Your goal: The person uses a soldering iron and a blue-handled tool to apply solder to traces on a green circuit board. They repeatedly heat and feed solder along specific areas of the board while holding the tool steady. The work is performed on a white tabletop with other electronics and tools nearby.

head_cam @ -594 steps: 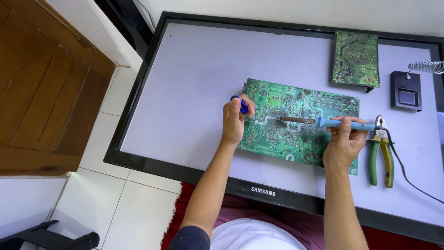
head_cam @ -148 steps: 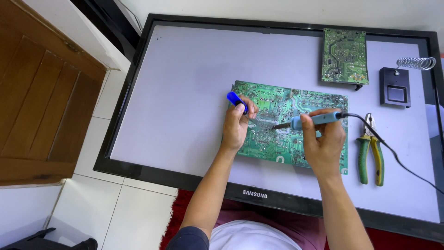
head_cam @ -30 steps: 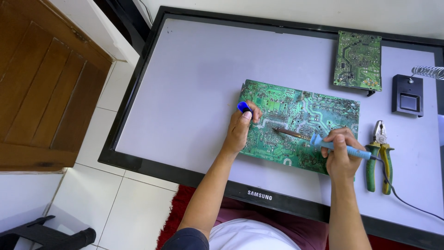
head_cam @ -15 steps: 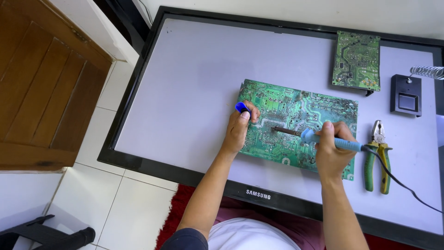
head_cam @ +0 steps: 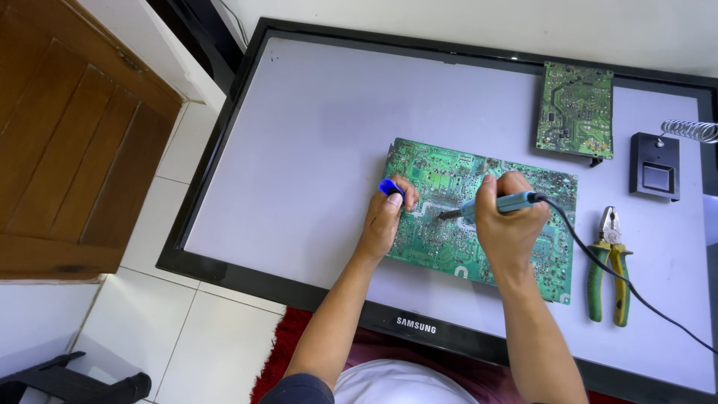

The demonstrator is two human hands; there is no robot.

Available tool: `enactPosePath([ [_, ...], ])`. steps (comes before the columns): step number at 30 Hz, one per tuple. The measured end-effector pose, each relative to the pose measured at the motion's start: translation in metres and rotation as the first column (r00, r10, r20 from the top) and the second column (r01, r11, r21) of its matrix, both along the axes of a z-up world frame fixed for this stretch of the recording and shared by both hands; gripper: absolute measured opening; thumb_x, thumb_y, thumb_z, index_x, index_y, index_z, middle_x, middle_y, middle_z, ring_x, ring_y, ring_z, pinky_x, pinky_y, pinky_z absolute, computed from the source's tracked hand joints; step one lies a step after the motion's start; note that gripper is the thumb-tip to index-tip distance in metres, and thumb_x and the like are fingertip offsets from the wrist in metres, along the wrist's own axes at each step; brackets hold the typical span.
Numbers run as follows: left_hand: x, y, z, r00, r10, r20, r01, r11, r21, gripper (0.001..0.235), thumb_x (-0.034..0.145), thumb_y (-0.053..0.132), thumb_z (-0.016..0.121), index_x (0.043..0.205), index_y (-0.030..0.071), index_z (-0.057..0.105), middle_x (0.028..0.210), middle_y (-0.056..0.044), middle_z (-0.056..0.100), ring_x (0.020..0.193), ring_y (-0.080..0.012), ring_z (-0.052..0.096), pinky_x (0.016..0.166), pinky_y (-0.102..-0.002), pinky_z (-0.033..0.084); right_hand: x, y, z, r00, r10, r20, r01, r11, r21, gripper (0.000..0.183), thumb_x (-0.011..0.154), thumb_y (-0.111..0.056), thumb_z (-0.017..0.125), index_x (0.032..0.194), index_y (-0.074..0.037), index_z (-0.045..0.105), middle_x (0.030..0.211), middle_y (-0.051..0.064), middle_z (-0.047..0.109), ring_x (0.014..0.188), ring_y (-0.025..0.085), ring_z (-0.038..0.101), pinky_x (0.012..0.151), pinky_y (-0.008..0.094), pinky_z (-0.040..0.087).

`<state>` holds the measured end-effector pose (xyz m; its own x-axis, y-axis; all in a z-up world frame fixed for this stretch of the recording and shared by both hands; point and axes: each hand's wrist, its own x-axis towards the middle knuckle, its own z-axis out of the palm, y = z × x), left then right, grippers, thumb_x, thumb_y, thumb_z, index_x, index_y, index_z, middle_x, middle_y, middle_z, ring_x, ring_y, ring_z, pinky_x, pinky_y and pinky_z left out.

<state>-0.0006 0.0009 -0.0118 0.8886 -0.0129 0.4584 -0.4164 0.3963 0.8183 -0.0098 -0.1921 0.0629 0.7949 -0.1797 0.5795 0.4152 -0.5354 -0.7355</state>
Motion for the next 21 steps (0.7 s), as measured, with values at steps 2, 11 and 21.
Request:
enactPosePath([
  [2,0.002,0.001,-0.003,1.0,-0.007,-0.009,0.006,1.0,-0.005,0.032,0.108,0.032,0.045,0.088,0.009,0.055,0.081,-0.003,0.048,0.083,-0.016,0.051,0.08,-0.031,0.047,0.002,0.005,0.004,1.0,0.009,-0.004,-0.009,1.0,-0.013,0.042,0.1,0.009,0.066,0.062,-0.007,0.053,0.056,0.008,0.051,0.05,0.018,0.041,0.055,0.031,0.03],
  [11,0.003,0.004,-0.006,1.0,-0.014,-0.027,0.013,0.999,-0.03,0.035,0.109,0.035,0.045,0.087,0.008,0.053,0.081,-0.005,0.048,0.081,-0.0162,0.052,0.079,-0.03,0.048,0.005,0.016,0.02,0.994,0.106,-0.002,-0.105,0.985,-0.139,0.044,0.096,-0.001,0.071,0.061,-0.011,0.046,0.057,0.007,0.045,0.048,0.024,0.043,0.051,0.035,0.03],
  [21,0.001,0.005,-0.001,0.999,-0.025,-0.023,0.024,1.0,-0.02,0.035,0.11,0.034,0.045,0.087,0.009,0.052,0.081,-0.005,0.048,0.081,-0.0168,0.05,0.079,-0.031,0.047,0.007,-0.004,-0.022,0.995,-0.098,-0.003,0.097,0.988,0.121,0.043,0.102,0.006,0.069,0.065,-0.008,0.053,0.059,0.009,0.051,0.055,0.019,0.047,0.056,0.034,0.034],
])
